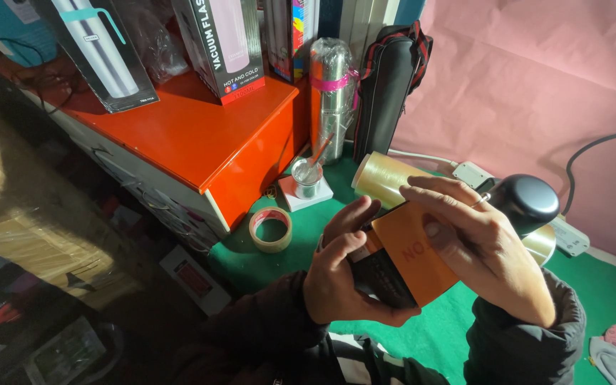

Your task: The person wraps a thermos with plastic wrap by hand, first checking the box and thermos, then pulling plastic wrap from a roll, placing the thermos on it, and smoothing the wrap around the thermos.

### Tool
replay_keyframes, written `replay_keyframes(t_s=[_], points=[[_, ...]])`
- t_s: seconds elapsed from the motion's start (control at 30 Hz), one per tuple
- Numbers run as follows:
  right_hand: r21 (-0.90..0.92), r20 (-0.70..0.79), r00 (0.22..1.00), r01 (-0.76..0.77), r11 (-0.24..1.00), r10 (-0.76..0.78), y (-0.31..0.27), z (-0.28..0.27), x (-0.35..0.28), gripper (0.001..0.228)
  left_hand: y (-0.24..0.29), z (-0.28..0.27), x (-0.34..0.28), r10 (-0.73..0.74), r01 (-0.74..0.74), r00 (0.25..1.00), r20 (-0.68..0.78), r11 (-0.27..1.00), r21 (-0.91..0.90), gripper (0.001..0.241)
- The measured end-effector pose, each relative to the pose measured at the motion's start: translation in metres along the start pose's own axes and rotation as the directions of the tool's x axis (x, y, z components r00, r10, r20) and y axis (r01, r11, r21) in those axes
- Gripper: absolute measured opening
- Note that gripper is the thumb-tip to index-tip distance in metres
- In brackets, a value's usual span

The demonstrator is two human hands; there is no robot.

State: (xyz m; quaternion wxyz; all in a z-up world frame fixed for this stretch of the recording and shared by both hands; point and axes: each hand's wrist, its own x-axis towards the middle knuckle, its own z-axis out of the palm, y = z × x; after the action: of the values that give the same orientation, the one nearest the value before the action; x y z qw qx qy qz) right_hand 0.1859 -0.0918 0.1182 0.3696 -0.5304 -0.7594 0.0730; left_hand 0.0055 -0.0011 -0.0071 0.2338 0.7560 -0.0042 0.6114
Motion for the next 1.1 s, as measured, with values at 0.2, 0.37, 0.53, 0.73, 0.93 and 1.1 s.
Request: replay_keyframes(t_s=[0.2,0.37,0.53,0.73,0.93,1.1], points=[[0.035,0.035,0.999,-0.035,0.999,0.034,-0.003,0.001,0.0,0.043,0.006,-0.006,0.002,0.013,-0.021,0.998,0.062,0.991,0.133,0.126],[0.043,0.034,0.996,-0.08,0.996,0.078,-0.004,0.003,-0.003,0.047,0.007,-0.008,0.002,-0.025,0.009,0.995,0.094,0.986,0.164,0.123],[-0.044,0.028,0.996,0.081,0.996,-0.08,0.005,0.008,-0.005,0.056,0.008,-0.016,0.008,-0.049,0.019,0.987,0.151,0.982,0.19,0.117],[-0.109,0.072,0.975,0.216,0.97,-0.209,0.014,0.009,-0.004,0.055,0.002,-0.02,0.01,-0.012,-0.026,0.988,0.153,0.969,0.244,0.109],[-0.037,0.096,0.974,0.209,0.977,-0.204,0.015,0.01,0.0,0.054,-0.003,-0.022,0.016,-0.003,-0.046,0.986,0.169,0.957,0.287,0.099],[0.037,0.005,0.989,0.15,0.988,-0.15,0.033,0.023,-0.004,0.045,-0.01,-0.023,0.018,-0.04,-0.011,0.983,0.178,0.961,0.277,0.099]])
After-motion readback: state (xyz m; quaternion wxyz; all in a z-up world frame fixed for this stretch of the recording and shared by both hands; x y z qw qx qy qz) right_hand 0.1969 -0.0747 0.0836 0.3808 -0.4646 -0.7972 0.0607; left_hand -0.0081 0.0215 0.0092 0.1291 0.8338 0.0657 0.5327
